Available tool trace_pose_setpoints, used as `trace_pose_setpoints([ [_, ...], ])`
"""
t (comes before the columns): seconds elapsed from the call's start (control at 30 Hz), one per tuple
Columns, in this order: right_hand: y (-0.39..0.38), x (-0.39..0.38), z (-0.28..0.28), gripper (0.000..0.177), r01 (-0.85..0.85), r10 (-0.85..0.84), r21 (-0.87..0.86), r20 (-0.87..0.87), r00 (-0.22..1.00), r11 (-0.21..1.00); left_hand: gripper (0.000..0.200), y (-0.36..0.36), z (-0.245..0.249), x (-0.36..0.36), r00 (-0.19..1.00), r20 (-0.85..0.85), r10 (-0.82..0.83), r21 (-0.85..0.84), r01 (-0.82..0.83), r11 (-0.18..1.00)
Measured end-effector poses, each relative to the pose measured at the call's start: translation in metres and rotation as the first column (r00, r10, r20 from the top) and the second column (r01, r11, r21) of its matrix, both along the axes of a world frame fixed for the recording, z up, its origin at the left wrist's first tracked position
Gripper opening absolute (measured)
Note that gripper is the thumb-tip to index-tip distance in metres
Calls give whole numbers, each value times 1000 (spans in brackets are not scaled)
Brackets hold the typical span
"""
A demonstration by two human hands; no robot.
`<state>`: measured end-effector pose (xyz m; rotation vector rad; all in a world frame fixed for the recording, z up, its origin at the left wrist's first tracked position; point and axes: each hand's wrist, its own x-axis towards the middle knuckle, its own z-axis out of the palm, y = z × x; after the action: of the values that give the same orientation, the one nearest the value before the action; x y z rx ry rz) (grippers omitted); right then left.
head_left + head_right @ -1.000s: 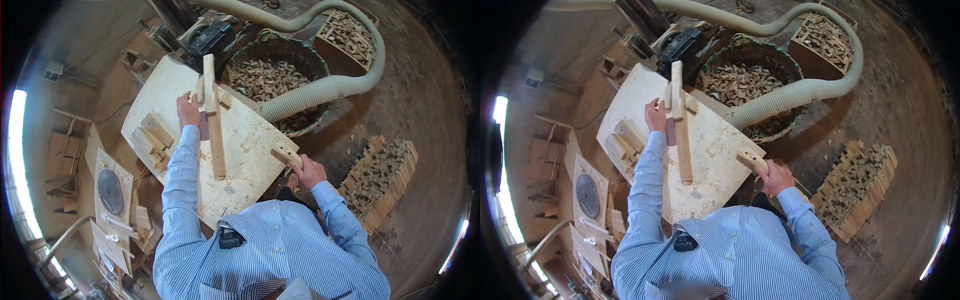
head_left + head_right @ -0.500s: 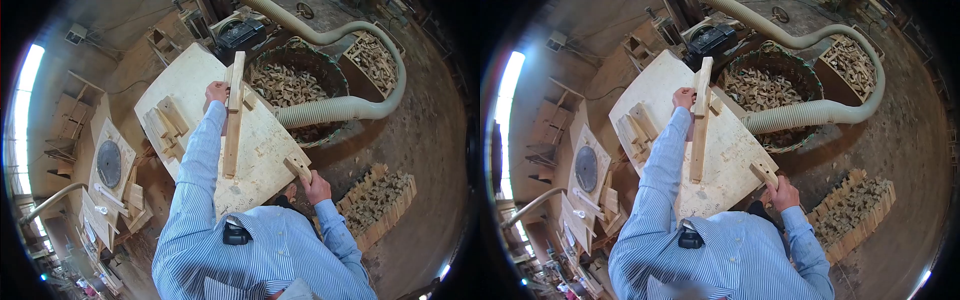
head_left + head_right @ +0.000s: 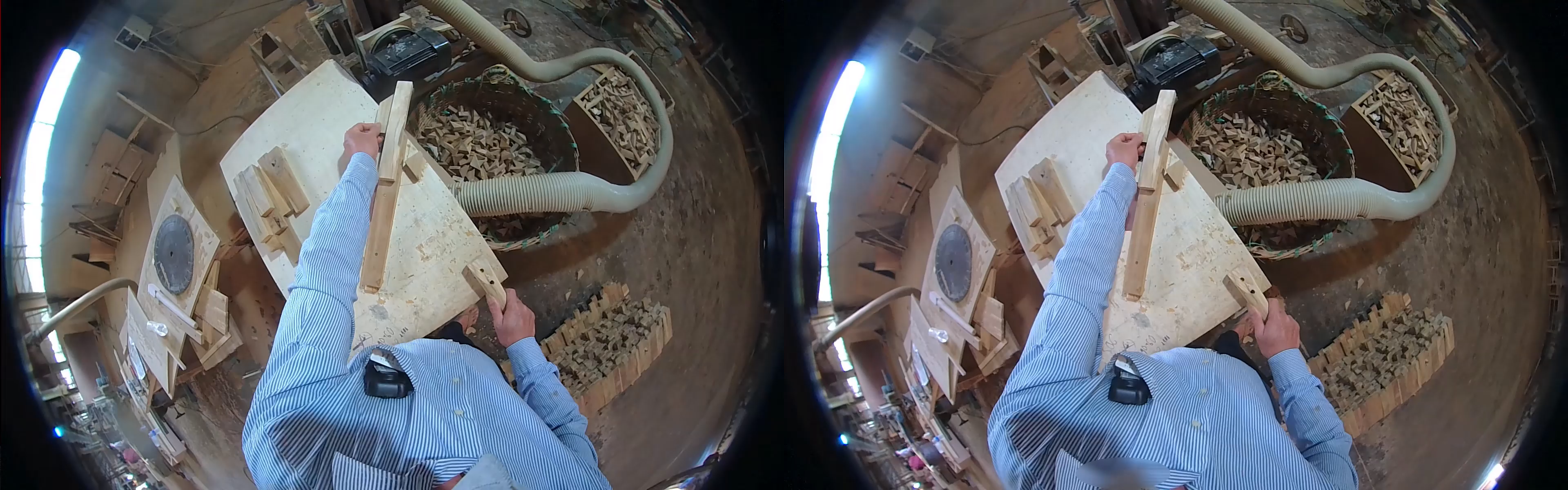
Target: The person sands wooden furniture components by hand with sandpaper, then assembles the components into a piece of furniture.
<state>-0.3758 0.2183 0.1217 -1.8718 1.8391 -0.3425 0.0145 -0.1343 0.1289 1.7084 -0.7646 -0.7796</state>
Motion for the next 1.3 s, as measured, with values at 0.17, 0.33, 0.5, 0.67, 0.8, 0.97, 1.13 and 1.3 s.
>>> trace_pose_setpoints([
  [0.17, -17, 8, 3, 40, -9, 9, 27, 5, 1000, 1000, 13, -15, 4, 7, 998, 62, 17, 10, -18, 1000],
  [0.33, -40, 29, 11, 39, -9, 9, 40, -4, 1000, 999, 16, -37, 11, 26, 996, 83, 15, 18, -17, 1000],
  [0.5, -68, 56, 21, 40, 14, -14, 65, 7, 1000, 998, 13, -68, 12, 52, 998, 64, 24, 20, -25, 999],
  [0.67, -97, 87, 31, 41, 16, -14, 65, -18, 1000, 998, 13, -94, 22, 78, 996, 79, 31, 32, -33, 999],
  [0.8, -116, 103, 31, 43, 16, -14, 48, -37, 999, 999, 15, -110, 27, 95, 993, 118, 13, 46, -18, 999],
  [0.97, -134, 118, 29, 44, 21, -20, 24, -46, 999, 999, 16, -130, 24, 110, 991, 136, 9, 41, -15, 999],
  [1.13, -146, 128, 32, 43, 22, -22, 18, -51, 998, 1000, 17, -147, 20, 122, 980, 196, 28, 10, -31, 999],
  [1.3, -146, 132, 40, 44, 48, -45, 66, -44, 998, 997, 16, -156, 11, 130, 965, 264, 4, 61, -21, 998],
])
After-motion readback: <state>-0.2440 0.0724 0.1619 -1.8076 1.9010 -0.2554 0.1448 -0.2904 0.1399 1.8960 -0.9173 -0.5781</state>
